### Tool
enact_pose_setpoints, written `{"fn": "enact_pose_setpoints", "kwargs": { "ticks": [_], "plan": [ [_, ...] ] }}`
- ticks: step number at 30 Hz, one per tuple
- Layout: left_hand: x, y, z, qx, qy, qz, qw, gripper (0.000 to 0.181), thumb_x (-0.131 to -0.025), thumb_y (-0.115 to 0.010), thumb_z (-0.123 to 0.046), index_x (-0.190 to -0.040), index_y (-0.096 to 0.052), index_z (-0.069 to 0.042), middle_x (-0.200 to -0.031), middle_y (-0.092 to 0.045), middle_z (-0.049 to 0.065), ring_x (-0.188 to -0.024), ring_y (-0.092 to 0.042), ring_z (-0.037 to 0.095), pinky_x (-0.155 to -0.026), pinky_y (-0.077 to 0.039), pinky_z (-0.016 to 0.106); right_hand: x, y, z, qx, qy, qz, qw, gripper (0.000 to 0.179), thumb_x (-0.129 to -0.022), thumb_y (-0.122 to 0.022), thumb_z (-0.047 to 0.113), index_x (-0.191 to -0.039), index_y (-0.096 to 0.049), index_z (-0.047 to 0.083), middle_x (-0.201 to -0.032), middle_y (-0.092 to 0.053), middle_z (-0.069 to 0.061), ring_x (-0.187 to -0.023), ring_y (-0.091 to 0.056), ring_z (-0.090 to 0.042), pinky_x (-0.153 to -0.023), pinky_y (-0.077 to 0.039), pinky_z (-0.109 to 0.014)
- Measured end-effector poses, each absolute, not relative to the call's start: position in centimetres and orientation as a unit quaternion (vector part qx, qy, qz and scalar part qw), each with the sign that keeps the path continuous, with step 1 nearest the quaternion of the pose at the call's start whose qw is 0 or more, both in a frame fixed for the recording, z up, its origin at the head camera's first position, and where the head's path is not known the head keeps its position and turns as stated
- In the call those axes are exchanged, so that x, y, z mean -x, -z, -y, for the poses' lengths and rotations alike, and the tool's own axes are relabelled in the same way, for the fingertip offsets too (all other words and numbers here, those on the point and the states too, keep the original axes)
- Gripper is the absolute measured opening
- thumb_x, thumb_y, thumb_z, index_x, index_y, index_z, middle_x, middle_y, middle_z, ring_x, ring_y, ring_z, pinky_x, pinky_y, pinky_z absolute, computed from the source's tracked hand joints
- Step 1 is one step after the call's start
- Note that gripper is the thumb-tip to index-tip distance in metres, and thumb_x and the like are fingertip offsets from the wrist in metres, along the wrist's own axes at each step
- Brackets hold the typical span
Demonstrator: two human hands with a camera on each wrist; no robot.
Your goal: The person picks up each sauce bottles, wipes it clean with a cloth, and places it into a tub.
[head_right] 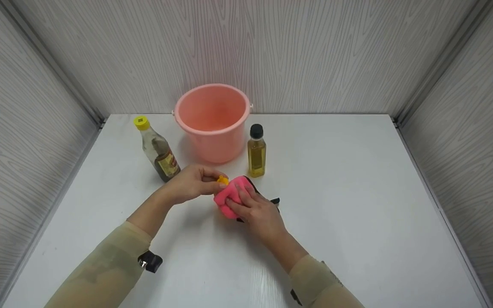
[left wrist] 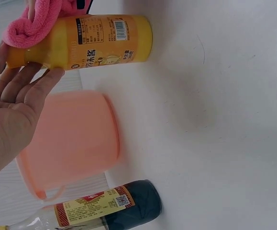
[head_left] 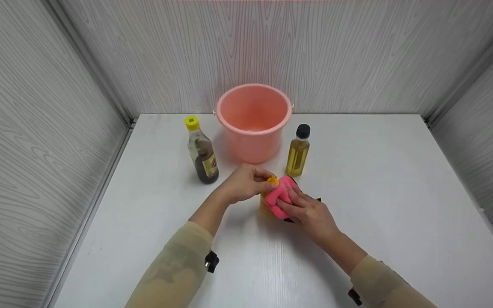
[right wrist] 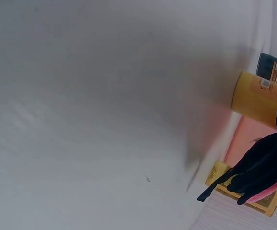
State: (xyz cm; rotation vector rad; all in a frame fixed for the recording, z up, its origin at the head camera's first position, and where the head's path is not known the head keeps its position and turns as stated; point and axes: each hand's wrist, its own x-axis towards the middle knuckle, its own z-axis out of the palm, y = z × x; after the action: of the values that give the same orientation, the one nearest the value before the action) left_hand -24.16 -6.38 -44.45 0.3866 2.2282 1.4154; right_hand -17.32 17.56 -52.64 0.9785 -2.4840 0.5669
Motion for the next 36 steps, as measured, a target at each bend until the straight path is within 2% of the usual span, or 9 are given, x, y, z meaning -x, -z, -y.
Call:
{"fn": "enact_pose_setpoints", "kwargs": {
  "ticks": [8, 15, 29, 36],
  "plan": [
    [24.0, 44.5, 6.5, -0.151, -0.522, -0.807, 0.23, 0.034, -0.098, -0.079, -0.024, -0.128, -0.077, -0.007, -0.116, -0.077, 0.004, -0.103, -0.074, 0.018, -0.094, -0.06, 0.039, 17.1, 53.0, -17.5, -0.346, -0.202, 0.894, 0.2, 0.054, -0.085, -0.087, 0.007, -0.136, -0.072, 0.015, -0.145, -0.062, -0.019, -0.131, -0.062, -0.042, -0.094, -0.058, -0.05],
    [23.9, 44.5, 6.4, -0.147, -0.518, -0.811, 0.231, 0.032, -0.097, -0.08, -0.026, -0.125, -0.078, -0.011, -0.112, -0.078, 0.001, -0.102, -0.073, 0.018, -0.094, -0.06, 0.04, 16.7, 53.4, -17.7, -0.343, -0.201, 0.895, 0.201, 0.057, -0.083, -0.089, 0.007, -0.137, -0.072, 0.016, -0.144, -0.063, -0.021, -0.125, -0.066, -0.045, -0.087, -0.061, -0.05],
    [23.8, 44.3, 6.1, -0.138, -0.524, -0.806, 0.238, 0.033, -0.097, -0.081, -0.026, -0.126, -0.078, -0.011, -0.111, -0.078, -0.001, -0.105, -0.074, 0.016, -0.097, -0.06, 0.037, 16.1, 53.9, -18.3, -0.343, -0.194, 0.897, 0.2, 0.058, -0.082, -0.09, 0.006, -0.137, -0.072, 0.016, -0.145, -0.062, -0.022, -0.119, -0.069, -0.046, -0.088, -0.061, -0.049],
    [23.9, 44.3, 6.0, -0.148, -0.517, -0.812, 0.228, 0.034, -0.099, -0.079, -0.024, -0.129, -0.076, -0.008, -0.114, -0.078, 0.001, -0.108, -0.073, 0.017, -0.098, -0.059, 0.038, 16.3, 54.4, -18.5, -0.361, -0.201, 0.882, 0.224, 0.057, -0.078, -0.092, 0.004, -0.132, -0.076, 0.013, -0.137, -0.066, -0.025, -0.115, -0.07, -0.046, -0.087, -0.061, -0.049]
  ]
}}
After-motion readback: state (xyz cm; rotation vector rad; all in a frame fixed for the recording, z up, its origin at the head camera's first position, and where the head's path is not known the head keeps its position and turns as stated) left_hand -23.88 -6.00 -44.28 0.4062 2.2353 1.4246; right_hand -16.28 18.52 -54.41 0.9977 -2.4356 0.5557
